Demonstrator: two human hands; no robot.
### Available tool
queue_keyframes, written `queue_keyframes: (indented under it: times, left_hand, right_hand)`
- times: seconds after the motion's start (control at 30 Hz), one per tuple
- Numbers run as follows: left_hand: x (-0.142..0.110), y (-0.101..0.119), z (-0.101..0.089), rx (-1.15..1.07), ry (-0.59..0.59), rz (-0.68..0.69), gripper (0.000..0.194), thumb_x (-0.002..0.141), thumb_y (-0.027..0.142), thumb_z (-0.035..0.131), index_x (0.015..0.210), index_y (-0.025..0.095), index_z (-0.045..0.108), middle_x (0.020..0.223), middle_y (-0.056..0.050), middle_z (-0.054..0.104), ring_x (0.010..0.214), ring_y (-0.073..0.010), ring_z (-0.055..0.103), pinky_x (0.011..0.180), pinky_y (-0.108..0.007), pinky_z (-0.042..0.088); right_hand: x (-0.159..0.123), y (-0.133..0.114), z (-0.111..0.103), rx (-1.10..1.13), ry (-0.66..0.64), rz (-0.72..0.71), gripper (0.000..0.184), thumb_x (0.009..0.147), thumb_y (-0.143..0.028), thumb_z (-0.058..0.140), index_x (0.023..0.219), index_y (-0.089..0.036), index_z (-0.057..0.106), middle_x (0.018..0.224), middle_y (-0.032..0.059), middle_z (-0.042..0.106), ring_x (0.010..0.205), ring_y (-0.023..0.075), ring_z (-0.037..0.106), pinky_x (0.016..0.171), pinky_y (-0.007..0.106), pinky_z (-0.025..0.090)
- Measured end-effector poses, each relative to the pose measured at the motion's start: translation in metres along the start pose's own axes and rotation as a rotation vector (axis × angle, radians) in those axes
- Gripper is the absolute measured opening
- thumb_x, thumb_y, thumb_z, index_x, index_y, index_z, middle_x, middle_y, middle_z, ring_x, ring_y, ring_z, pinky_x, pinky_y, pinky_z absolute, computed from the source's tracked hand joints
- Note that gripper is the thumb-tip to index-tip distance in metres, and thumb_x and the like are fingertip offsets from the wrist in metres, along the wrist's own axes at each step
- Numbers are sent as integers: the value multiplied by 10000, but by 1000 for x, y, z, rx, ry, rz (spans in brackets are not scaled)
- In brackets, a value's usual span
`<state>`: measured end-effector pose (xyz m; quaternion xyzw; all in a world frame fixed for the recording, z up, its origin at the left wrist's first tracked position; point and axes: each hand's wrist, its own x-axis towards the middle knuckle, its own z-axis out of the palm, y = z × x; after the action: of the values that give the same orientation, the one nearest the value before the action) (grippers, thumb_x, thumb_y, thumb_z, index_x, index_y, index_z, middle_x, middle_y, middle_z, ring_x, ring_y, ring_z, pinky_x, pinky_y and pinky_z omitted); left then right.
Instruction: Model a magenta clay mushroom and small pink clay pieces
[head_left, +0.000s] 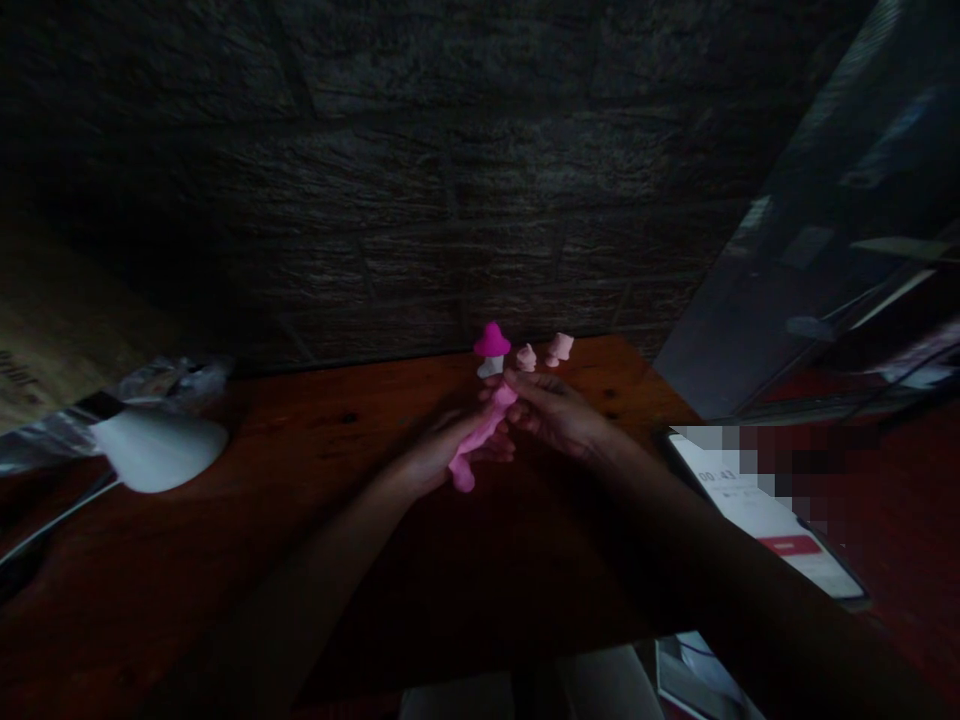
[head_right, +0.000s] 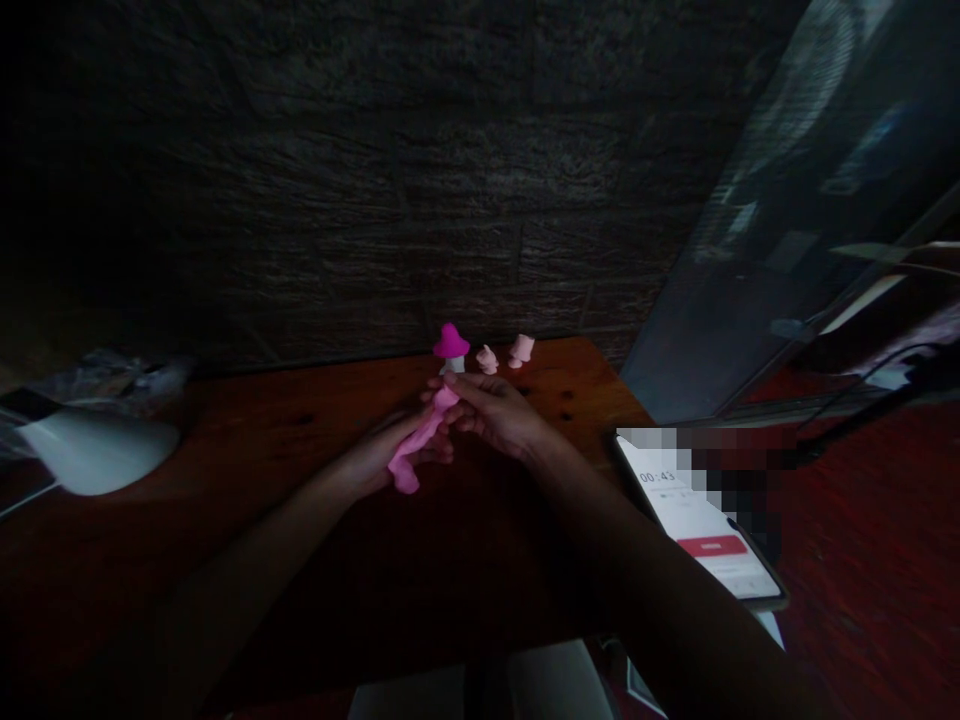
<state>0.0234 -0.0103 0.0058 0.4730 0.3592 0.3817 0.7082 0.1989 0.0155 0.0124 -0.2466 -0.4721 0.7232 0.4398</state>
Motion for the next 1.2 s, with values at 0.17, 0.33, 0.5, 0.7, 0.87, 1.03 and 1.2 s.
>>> queue_keyframes:
  times: [0.17, 0.33, 0.5, 0.7, 0.87, 1.03, 1.2]
  left_hand:
    - [-1, 2, 1, 23, -3, -4, 470, 767, 563, 743, 968, 145, 667, 827, -48, 688, 689, -148, 667, 688, -297, 558]
    - [-1, 3, 3, 35, -6, 4, 476, 737, 554, 775, 981, 154, 695, 869, -51, 693, 722, -148, 661, 682, -285, 558]
    - [0, 3, 2, 23, -18, 20, 473, 733, 558, 777, 976, 160, 701, 904, -56, 696, 725, -138, 650, 674, -273, 560]
    - [1, 0, 0, 62, -37, 20, 441, 801, 539, 721, 1015, 154, 699, 995, -88, 710, 776, -150, 660, 709, -284, 558]
    - [1, 1, 1, 64, -43, 26, 441, 784, 540, 735, 990, 152, 698, 994, -90, 707, 771, -150, 652, 697, -277, 558]
    - [0, 2, 0, 84, -47, 0, 444, 811, 547, 707, 1003, 148, 693, 1017, -96, 708, 750, -136, 656, 712, -267, 552]
    - [1, 0, -1, 87, -51, 19, 428, 841, 540, 679, 1018, 150, 684, 1026, -99, 706, 773, -148, 665, 718, -273, 554]
  right_hand:
    - [1, 2, 2, -5, 24, -4, 341, 804, -518, 744, 916, -197, 773, 898, 40, 775, 543, 54, 613, 477, 139, 485]
    - [1, 1, 4, -52, 43, -26, 334, 734, -495, 807, 879, -196, 774, 868, 35, 773, 519, 53, 588, 453, 146, 452]
    - [-2, -1, 6, -100, 47, -44, 321, 732, -484, 805, 891, -207, 775, 846, 22, 758, 514, 49, 562, 462, 162, 428]
    - [-2, 1, 6, -194, 67, -77, 298, 759, -472, 785, 848, -187, 768, 638, -28, 670, 468, 39, 506, 433, 157, 352]
    - [-1, 3, 5, -199, 67, -90, 298, 765, -480, 777, 848, -194, 763, 664, -27, 680, 456, 37, 493, 426, 168, 336]
    - [-1, 2, 7, -243, 80, -104, 330, 769, -513, 760, 818, -187, 751, 590, -32, 637, 451, 53, 475, 420, 186, 319]
    - [-2, 1, 9, -265, 116, -97, 384, 742, -561, 762, 820, -185, 743, 631, -22, 655, 471, 57, 483, 431, 192, 333]
